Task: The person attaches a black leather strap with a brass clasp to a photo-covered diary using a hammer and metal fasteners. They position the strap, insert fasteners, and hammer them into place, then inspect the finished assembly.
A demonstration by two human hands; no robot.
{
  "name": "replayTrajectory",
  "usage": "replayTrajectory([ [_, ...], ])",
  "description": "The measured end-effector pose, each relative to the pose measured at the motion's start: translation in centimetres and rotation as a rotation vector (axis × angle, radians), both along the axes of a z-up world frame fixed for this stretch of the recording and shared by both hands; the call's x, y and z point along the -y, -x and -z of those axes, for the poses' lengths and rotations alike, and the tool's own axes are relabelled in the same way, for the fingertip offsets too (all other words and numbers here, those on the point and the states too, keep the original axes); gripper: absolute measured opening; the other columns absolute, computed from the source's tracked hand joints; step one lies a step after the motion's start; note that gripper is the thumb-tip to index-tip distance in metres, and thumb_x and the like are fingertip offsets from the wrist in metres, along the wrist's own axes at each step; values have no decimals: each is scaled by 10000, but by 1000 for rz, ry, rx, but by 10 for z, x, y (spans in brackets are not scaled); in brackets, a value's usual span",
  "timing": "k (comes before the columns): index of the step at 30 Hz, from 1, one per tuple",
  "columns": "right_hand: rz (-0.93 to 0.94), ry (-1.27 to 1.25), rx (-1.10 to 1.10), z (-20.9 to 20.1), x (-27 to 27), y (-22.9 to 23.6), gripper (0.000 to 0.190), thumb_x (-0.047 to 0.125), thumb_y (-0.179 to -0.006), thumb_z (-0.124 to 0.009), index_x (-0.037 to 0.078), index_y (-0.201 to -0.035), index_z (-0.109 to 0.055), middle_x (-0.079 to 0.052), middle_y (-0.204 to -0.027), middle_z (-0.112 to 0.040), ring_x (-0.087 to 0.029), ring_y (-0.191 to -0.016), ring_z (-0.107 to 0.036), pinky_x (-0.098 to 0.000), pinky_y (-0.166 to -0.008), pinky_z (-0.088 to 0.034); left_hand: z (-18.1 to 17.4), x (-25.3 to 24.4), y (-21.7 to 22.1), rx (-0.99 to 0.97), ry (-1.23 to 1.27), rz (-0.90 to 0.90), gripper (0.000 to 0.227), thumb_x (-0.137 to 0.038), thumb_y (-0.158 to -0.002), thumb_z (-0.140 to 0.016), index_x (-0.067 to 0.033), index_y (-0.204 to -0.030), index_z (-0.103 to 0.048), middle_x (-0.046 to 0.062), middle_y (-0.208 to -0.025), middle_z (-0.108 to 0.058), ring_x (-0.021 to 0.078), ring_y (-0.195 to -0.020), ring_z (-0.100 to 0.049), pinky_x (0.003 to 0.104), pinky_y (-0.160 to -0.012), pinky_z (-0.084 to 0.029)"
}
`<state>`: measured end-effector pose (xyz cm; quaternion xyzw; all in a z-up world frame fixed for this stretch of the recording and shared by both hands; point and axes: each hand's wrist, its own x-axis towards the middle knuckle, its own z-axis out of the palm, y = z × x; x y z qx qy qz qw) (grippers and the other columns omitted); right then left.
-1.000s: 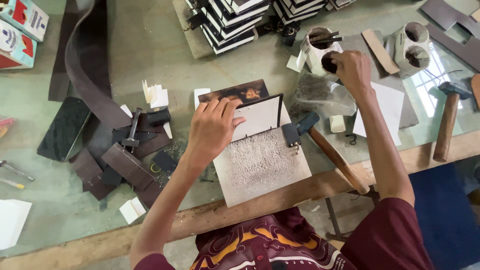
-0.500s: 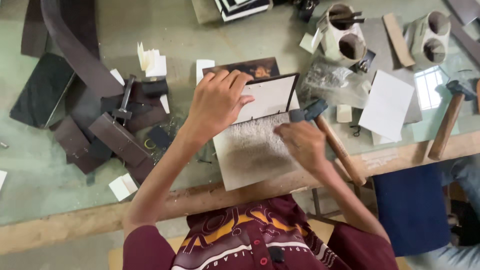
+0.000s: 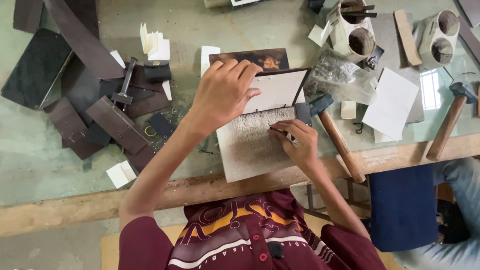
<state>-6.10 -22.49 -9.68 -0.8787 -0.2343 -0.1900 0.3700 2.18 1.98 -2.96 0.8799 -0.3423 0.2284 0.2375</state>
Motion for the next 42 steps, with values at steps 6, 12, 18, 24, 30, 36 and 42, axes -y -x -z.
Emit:
replayTrajectory([
  [6,101,-98,-94,-6,9,3,144,-13,-837,-848,9,-968,-792,-96,-959,-786,-169,-829,-749,-264,-617,-549,2,2,-2,-12,-30,-8,396,-312,-921,-782,-44,-1174,-635,42,-1061,-679,196,-934,-627,357,-793,-441],
  [12,114,-185,-59,-6,24,-4,163,26,-883,-839,25,-1032,-772,-71,-981,-774,-147,-839,-743,-264,-692,-569,4,1,-2,2,-26,-10,396,-315,-919,-778,-42,-1171,-640,46,-1072,-681,199,-938,-628,356,-793,-441],
  [18,399,-377,-213,-11,64,-14,63,32,-952,-802,32,-1010,-778,-62,-886,-772,-96,-598,-637,-253,-442,-463,2,2,0,19,-3,-10,405,-322,-918,-769,-50,-1193,-648,44,-1098,-687,201,-961,-629,355,-792,-434],
  [24,478,-287,-13,-45,164,-102,87,45,-1045,-825,-2,-1110,-793,-82,-901,-717,-91,-731,-587,-232,-627,-427,1,1,0,-1,-24,-26,412,-333,-913,-766,-70,-1211,-661,38,-1074,-687,215,-956,-626,360,-795,-437],
  [30,418,261,-114,-11,241,-198,152,131,-917,-839,66,-1053,-818,-93,-939,-765,-177,-746,-680,-315,-663,-529,-2,4,1,13,-20,-39,409,-327,-890,-771,-78,-1195,-658,41,-1095,-693,210,-965,-636,358,-800,-442],
  [36,473,462,-116,4,257,-199,115,173,-945,-823,139,-1051,-848,-89,-963,-784,-214,-764,-714,-352,-676,-536,2,4,1,8,-20,-40,407,-315,-894,-780,-72,-1193,-648,35,-1111,-699,205,-961,-639,357,-808,-447],
  [42,433,283,-174,0,261,-212,136,182,-922,-832,136,-1050,-829,-81,-977,-773,-204,-765,-716,-325,-688,-553,4,2,4,-17,-40,-52,413,-323,-909,-777,-67,-1206,-647,60,-1143,-707,219,-973,-645,368,-828,-458],
])
